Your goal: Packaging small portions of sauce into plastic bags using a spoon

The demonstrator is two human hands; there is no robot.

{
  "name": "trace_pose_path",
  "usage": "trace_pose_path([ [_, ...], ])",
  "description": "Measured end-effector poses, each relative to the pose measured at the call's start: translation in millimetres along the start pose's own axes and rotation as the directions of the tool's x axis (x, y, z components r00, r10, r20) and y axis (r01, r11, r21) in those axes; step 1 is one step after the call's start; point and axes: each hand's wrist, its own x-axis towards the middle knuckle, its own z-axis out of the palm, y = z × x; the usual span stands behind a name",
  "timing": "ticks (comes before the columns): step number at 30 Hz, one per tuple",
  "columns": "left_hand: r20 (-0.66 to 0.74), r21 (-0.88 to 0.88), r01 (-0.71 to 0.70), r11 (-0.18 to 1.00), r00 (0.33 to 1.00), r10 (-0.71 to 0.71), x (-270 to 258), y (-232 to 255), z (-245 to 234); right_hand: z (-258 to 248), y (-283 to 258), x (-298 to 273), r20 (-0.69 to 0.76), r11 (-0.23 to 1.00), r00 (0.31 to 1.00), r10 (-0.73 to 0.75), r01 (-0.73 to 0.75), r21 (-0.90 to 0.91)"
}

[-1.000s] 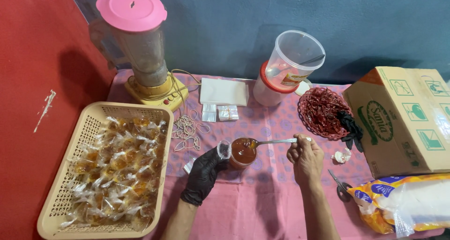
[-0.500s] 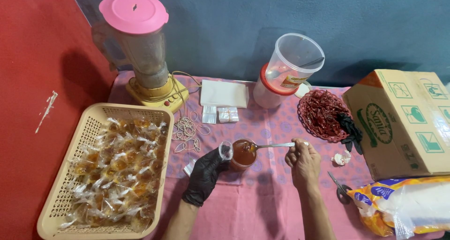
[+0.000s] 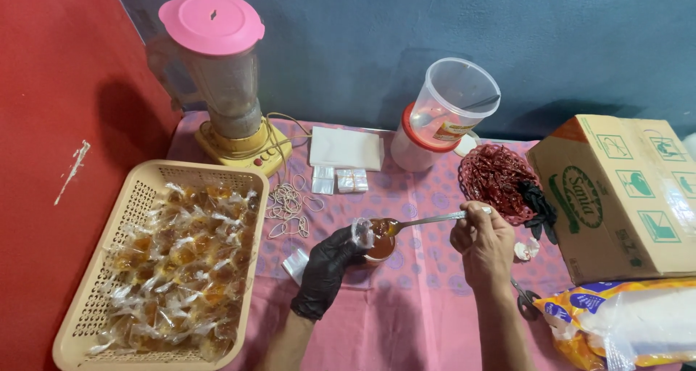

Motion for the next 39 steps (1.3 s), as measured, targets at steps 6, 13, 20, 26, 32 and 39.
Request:
trace_pose_path([
  [6,0.027,0.018,-0.073,0.997,0.997,0.072,3,-13,-2,29,-23,-17,0.189,0.92,0.954,-0.233,0.279,-0.274],
  [13,0.015,-0.036,0.008,0.999,1.0,-0.008,3,-14,3,42,-38,-35,0.494,0.448,0.747,-0.445,0.663,-0.6],
  [20,0.0,-0.107,0.04,0.993,0.999,-0.04,10,-25,0,47,-49,-52,0.747,0.161,0.482,-0.459,0.872,-0.463],
  [26,-0.011,-0.109,0.044,0.993,0.999,-0.045,11,-24,-2,37,-36,-49,0.553,0.385,0.669,-0.497,0.741,-0.55],
  [32,-0.006,-0.096,0.044,0.994,0.999,-0.045,11,-15,-2,6,13,-22,-0.035,0.992,0.994,-0.099,0.096,-0.078],
  [39,-0.078,-0.11,-0.044,0.993,0.996,0.035,26,-31,-28,-29,75,-6,-0.125,0.999,0.992,-0.02,0.015,-0.036],
])
